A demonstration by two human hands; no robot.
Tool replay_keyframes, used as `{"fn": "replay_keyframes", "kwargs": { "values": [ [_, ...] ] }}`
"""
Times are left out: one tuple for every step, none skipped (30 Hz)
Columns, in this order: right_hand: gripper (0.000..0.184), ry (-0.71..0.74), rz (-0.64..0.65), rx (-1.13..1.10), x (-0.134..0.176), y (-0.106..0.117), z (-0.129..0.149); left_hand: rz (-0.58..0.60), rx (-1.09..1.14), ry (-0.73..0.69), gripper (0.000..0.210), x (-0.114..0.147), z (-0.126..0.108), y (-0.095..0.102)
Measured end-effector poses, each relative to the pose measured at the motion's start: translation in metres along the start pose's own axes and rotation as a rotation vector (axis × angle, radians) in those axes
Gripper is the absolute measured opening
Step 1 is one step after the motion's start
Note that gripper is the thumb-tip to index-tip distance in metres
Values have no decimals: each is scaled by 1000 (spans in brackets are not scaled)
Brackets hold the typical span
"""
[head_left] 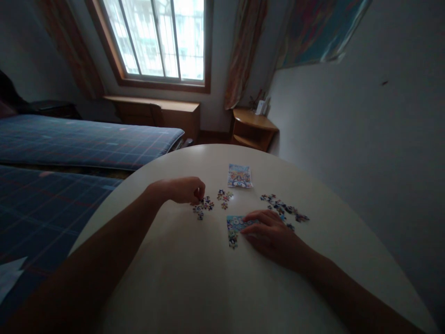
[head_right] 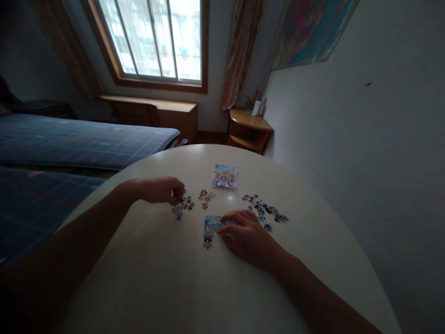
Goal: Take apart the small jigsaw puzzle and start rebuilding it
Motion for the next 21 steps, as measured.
{"fn": "replay_keyframes", "kwargs": {
  "values": [
    [16,2,3,-3,0,0,0,3,22,-42,16,1,-3,0],
    [16,2,5,-4,0,0,0,6,36,-84,15,3,-7,0],
    [17,1,7,-3,0,0,0,15,44,-125,15,5,-11,0],
    [17,-3,8,-2,0,0,0,27,56,-151,15,6,-16,0],
    [17,-6,8,-2,0,0,0,40,70,-171,16,8,-20,0],
    [17,-8,7,-2,0,0,0,49,85,-189,17,8,-24,-1],
    [16,-7,4,-3,0,0,-1,59,96,-207,17,9,-28,-3],
    [16,-3,3,-5,0,-1,-1,70,105,-228,17,8,-31,-5],
    [16,1,1,-8,0,-1,-1,80,111,-248,18,7,-34,-7],
    [16,5,-1,-8,0,-2,-2,93,110,-263,18,5,-36,-10],
    [16,7,-4,-8,1,-2,-2,103,108,-269,18,4,-38,-13],
    [16,6,-5,-7,1,-3,-2,107,100,-265,18,2,-39,-15],
    [16,5,-4,-6,1,-3,-3,107,93,-255,18,1,-39,-17],
    [16,3,-6,-5,1,-3,-3,99,83,-236,18,0,-38,-17],
    [16,3,-7,-6,1,-3,-3,83,72,-210,18,-1,-36,-17],
    [16,4,-7,-8,2,-3,-3,60,59,-179,18,0,-33,-15],
    [16,5,-4,-12,2,-3,-3,29,42,-144,17,1,-29,-13],
    [16,7,-1,-15,2,-2,-3,2,17,-102,17,2,-26,-10],
    [16,8,5,-18,2,-2,-3,-17,-15,-68,16,4,-22,-7],
    [16,10,8,-19,2,-2,-3,-15,-45,-31,19,5,-19,-5],
    [16,10,10,-19,2,-2,-3,-4,-72,4,22,6,-17,-3]
  ]
}}
Point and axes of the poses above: each hand's wrist, its own x-axis away from the middle knuckle, its own y-axis out of the back of the hand, z = x × y, the point moved 1 cm from there along -x, towards the middle knuckle, and after that the axes turned 11 degrees about y, right-handed, at the moved point
